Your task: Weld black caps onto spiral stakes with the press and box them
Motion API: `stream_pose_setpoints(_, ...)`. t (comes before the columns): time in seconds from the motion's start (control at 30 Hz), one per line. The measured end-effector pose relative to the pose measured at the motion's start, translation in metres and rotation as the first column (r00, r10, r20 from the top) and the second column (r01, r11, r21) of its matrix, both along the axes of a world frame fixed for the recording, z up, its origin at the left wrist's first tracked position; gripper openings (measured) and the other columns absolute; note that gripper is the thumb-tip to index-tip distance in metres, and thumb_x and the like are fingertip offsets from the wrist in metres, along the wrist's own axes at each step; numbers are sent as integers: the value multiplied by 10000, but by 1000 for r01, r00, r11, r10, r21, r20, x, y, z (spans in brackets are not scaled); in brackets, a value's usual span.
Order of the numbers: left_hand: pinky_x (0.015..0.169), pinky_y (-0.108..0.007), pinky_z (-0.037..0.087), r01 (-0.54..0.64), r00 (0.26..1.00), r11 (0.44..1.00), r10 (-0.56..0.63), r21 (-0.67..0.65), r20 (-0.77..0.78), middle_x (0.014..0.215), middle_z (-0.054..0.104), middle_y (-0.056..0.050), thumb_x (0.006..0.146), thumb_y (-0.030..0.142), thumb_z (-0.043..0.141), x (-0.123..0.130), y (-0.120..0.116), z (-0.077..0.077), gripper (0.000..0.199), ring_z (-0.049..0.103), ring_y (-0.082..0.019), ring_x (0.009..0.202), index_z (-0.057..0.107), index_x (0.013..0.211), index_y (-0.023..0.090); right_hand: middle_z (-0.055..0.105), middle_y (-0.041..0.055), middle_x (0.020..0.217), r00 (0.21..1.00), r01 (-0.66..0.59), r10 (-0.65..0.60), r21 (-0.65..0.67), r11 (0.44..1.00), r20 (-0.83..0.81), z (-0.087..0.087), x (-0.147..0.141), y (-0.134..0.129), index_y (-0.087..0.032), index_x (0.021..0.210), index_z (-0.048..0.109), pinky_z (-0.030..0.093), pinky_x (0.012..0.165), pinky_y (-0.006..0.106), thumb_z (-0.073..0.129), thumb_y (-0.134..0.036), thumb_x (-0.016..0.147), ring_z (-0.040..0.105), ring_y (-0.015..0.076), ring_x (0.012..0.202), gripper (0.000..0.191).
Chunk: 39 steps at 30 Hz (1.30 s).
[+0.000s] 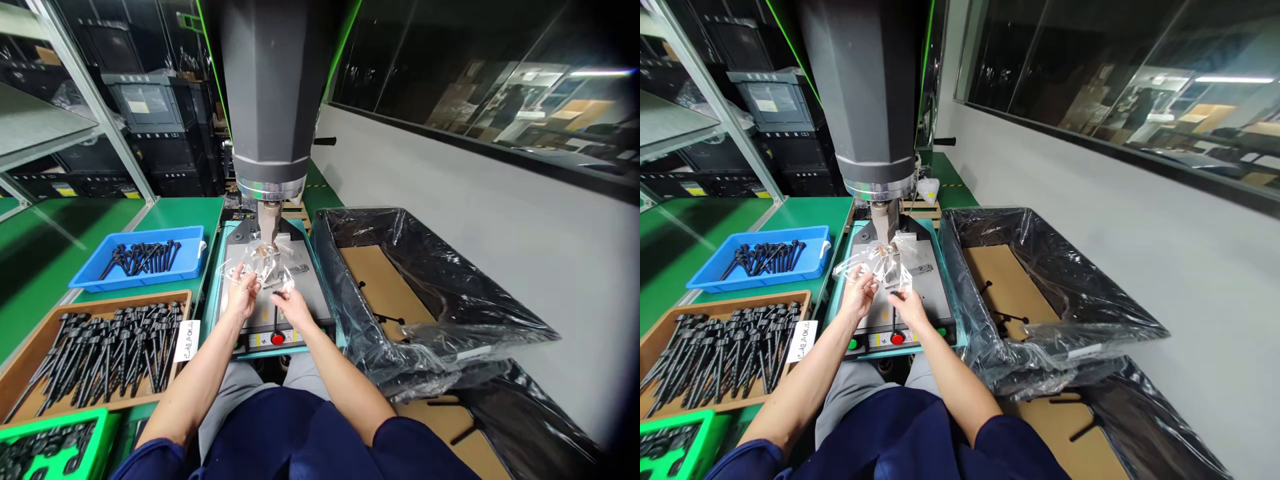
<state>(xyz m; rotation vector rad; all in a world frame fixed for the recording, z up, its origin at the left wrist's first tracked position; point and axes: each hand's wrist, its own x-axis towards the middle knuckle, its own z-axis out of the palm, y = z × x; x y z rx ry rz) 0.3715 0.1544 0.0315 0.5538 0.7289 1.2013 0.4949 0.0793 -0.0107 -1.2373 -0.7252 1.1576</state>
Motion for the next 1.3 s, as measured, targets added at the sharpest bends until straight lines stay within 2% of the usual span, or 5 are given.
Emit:
stream_pose_setpoints(0.3,628,-234,516,-49,958,990,8,-134,-286,867,671,-60,665,195,830,-30,-61,-39,358,642,-128,702,643,966,146,650,-8,849,944,-101,16,242,965,329,34,-12,-50,-229,884,641,473,702,280,881,-269,600,568,140,698,374)
stream_pose_setpoints(0.53,843,-280,492,231,888,930,-82,285,-452,978,707,-82,658,132,818,-43,-100,-18,295,638,-201,919,743,939,182,623,0,820,960,-119,30,311,943,278,46,-27,-46,-231,854,608,490,707,294,851,-310,644,579,161,752,331)
stream_pose_setpoints(0.83,711,-299,495,102,857,950,66,295,-511,712,657,-44,596,112,832,-95,-117,-3,179,595,-210,728,726,691,220,638,41,963,980,-193,198,262,946,9,47,-39,-48,-253,1013,576,536,664,288,897,-388,577,610,184,844,557)
stream_pose_setpoints(1.07,754,-288,478,-307,391,876,471,371,-790,774,676,-50,601,160,830,-233,-112,14,208,600,-212,758,758,792,197,672,58,879,952,-303,307,165,939,-1,17,-22,-49,-219,1030,611,546,635,295,853,-459,666,645,171,747,498)
stream_pose_setpoints(1.3,855,-406,463,-250,-387,948,90,198,-918,931,727,-128,777,248,670,-358,-68,23,181,650,-317,912,749,923,176,685,72,864,945,-328,328,85,941,3,3,-16,-61,-210,984,653,544,581,284,838,-470,684,658,176,703,438)
